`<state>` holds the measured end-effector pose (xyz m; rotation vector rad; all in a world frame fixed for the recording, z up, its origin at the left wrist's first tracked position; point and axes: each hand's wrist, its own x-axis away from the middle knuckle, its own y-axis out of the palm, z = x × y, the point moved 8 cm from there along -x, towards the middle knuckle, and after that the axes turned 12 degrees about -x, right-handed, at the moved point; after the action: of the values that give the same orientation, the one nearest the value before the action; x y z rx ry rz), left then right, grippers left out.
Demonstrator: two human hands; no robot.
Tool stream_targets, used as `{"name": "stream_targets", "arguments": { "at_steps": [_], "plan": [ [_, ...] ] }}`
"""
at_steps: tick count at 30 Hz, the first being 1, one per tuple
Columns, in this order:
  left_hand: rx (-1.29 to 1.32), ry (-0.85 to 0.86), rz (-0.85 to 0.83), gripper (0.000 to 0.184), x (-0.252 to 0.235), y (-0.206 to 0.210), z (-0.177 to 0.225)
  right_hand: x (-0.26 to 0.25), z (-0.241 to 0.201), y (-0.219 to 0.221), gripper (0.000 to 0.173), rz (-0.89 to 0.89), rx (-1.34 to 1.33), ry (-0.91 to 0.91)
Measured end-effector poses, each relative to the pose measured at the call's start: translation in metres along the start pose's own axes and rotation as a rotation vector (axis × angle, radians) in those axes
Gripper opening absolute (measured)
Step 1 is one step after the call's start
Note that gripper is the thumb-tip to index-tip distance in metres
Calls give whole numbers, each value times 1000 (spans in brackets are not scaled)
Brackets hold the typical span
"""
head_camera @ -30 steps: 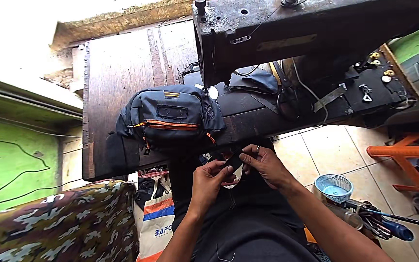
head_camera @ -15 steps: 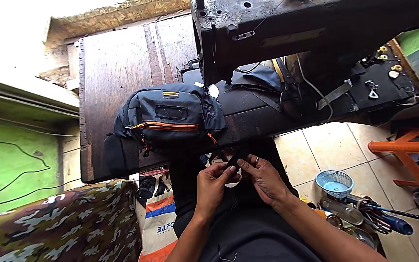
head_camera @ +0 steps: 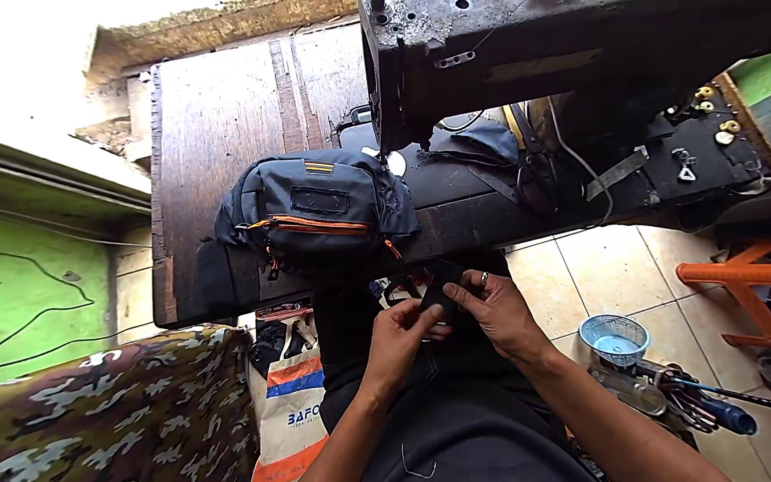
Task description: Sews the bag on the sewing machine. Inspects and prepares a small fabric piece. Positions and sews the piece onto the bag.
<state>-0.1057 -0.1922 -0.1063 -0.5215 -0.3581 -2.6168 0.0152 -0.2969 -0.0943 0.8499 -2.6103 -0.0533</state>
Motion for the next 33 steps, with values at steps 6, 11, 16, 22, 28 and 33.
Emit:
{"name": "stream_targets", "arguments": {
  "at_steps": [6,11,16,22,28,33],
  "plan": [
    [-114,186,71,9,1,1,5,2,3,3,11,-9,-128,83],
    [-174,263,114,10,3,5,9,2,1,6,10,-17,-166,80],
    [-556,393,-24,31,-2,4,38,-10,-20,-3,8,-38,-67,-21],
    [-1492,984,194,20,-19,-34,157,-68,-74,-1,10,-199,331,-47],
    [-1723,1033,-37,28,-79,-51,156,-138,-87,52,21,-294,560,22],
    [-1662,1050,61,27,-79,-58,144,-158,-77,66,23,-327,635,81]
  ]
}}
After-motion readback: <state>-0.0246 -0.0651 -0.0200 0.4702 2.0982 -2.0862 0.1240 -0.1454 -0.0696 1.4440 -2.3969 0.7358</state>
